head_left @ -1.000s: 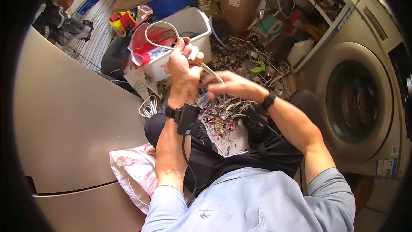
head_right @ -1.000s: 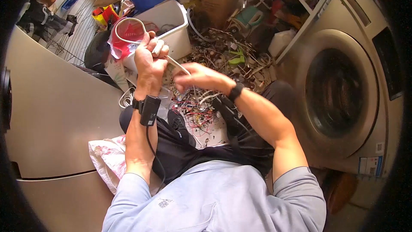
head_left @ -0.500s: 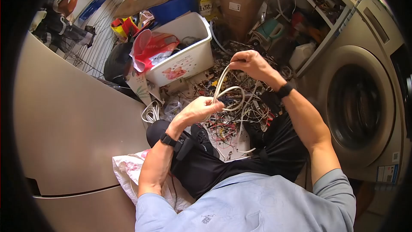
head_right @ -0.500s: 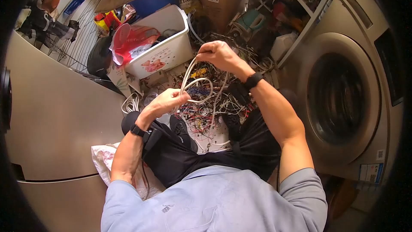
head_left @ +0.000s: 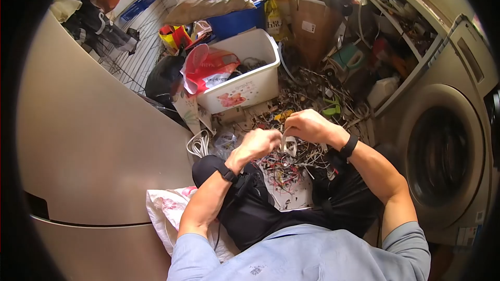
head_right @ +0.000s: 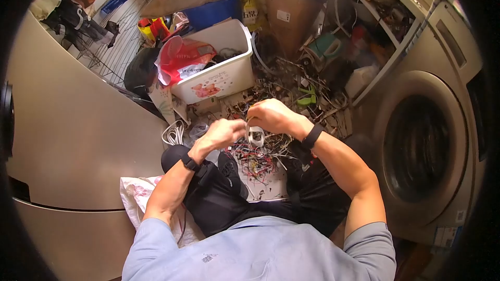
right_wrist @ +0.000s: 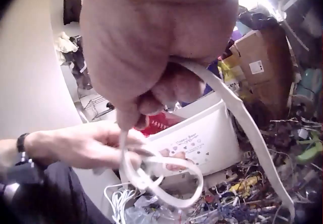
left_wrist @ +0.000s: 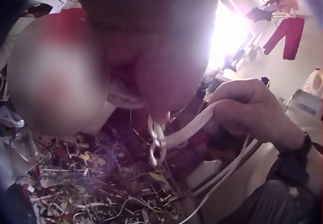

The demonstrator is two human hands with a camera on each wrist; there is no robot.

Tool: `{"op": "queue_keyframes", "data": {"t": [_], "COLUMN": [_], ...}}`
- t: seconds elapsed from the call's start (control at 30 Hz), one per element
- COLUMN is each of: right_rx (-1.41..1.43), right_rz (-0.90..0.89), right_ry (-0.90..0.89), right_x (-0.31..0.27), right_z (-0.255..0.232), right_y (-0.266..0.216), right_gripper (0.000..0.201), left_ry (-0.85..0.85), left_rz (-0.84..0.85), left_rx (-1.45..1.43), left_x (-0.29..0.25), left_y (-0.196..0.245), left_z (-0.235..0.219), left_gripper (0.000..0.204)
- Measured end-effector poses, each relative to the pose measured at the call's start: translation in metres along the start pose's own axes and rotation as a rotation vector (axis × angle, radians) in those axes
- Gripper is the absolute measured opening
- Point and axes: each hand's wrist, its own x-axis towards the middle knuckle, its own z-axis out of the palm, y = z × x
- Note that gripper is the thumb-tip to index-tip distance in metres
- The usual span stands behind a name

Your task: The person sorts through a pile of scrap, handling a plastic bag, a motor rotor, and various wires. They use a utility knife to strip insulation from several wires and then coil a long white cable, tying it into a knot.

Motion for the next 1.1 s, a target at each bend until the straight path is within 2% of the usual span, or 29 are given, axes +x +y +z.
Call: {"op": "queue_keyframes", "data": {"t": [0.07,0.1,0.13,0.17,0.2,0.23,0.27,0.3,0.33,0.37,0.4,0.47,0.5,0.53,0.6,0.67,0.7,0.73,0.8,0.83,0.9,0.93,1.0,1.03,1.07,1.1], "right_rx": [0.274,0.470,0.469,0.509,0.548,0.670,0.555,0.378,0.201,0.093,0.094,-0.022,0.011,0.092,0.251,0.276,0.303,0.602,0.513,0.404,0.245,0.159,0.025,0.017,-0.097,-0.031], "right_rz": [0.211,0.374,0.371,0.336,0.301,0.583,0.555,0.473,0.387,0.342,0.347,0.107,0.083,0.066,0.225,0.340,0.383,0.416,0.618,0.525,0.370,0.318,0.118,0.017,0.059,0.038], "right_ry": [-0.023,-0.057,-0.059,0.046,0.151,0.088,0.079,0.025,-0.027,-0.109,-0.108,-0.005,0.100,0.152,0.132,0.166,0.160,0.204,0.122,0.047,-0.031,-0.062,-0.066,-0.004,-0.039,0.100], "right_x": [0.003,0.003,0.002,-0.001,-0.005,-0.012,-0.018,-0.025,-0.027,-0.027,-0.021,-0.008,-0.002,0.003,0.009,0.003,-0.001,-0.004,-0.015,-0.019,-0.027,-0.026,-0.014,-0.006,0.000,0.007], "right_z": [-0.002,0.000,0.006,0.015,0.026,0.050,0.067,0.075,0.075,0.072,0.062,0.039,0.028,0.020,0.001,0.013,0.019,0.037,0.057,0.073,0.090,0.088,0.075,0.064,0.048,0.041], "right_y": [0.012,0.019,0.023,0.025,0.027,0.036,0.042,0.036,0.025,0.017,0.008,0.001,0.001,0.010,0.015,0.037,0.038,0.038,0.025,0.030,0.026,0.016,0.006,0.004,0.005,0.014], "right_gripper": [0.017,0.020,0.020,0.021,0.022,0.025,0.024,0.022,0.022,0.019,0.019,0.014,0.011,0.014,0.017,0.025,0.025,0.025,0.024,0.022,0.018,0.015,0.011,0.009,0.008,0.011], "left_ry": [-0.162,-0.161,-0.160,-0.073,-0.071,0.126,0.329,0.427,0.612,0.670,0.711,0.513,0.377,0.278,0.164,-0.122,-0.101,-0.030,0.096,0.105,0.511,0.507,0.598,0.480,0.419,0.332], "left_rz": [0.113,0.144,0.176,0.043,0.042,-0.024,-0.097,-0.222,-0.230,-0.272,-0.305,-0.296,-0.257,-0.146,-0.005,-0.052,-0.066,-0.093,-0.078,-0.078,-0.131,-0.132,-0.206,-0.229,-0.157,-0.145], "left_rx": [-0.467,-0.694,-0.920,-1.125,-1.126,-1.318,-1.502,-1.335,-1.072,-0.780,-0.486,-0.145,-0.149,-0.241,-0.424,-0.789,-0.949,-1.153,-1.338,-1.338,-1.038,-1.039,-0.326,-0.382,-0.363,-0.478], "left_x": [-0.004,-0.005,-0.006,-0.010,-0.004,0.005,0.011,0.009,0.021,0.022,0.022,0.015,0.010,0.011,0.008,0.006,0.004,0.005,0.010,0.017,0.032,0.032,0.027,0.022,0.021,0.021], "left_y": [0.007,0.010,0.012,0.013,0.008,-0.002,-0.009,-0.010,-0.019,-0.030,-0.032,-0.023,-0.014,-0.016,-0.010,-0.001,-0.005,-0.007,-0.018,-0.028,-0.041,-0.040,-0.034,-0.025,-0.025,-0.028], "left_z": [-0.007,-0.010,-0.013,-0.019,-0.016,-0.008,-0.004,-0.011,-0.005,0.003,0.004,0.003,-0.001,0.002,0.002,-0.013,-0.012,-0.012,-0.009,0.002,0.023,0.021,0.020,0.016,0.018,0.018], "left_gripper": [0.031,0.033,0.036,0.035,0.035,0.030,0.027,0.026,0.027,0.028,0.029,0.029,0.026,0.025,0.024,0.024,0.024,0.022,0.020,0.020,0.019,0.019,0.019,0.019,0.019,0.018]}}
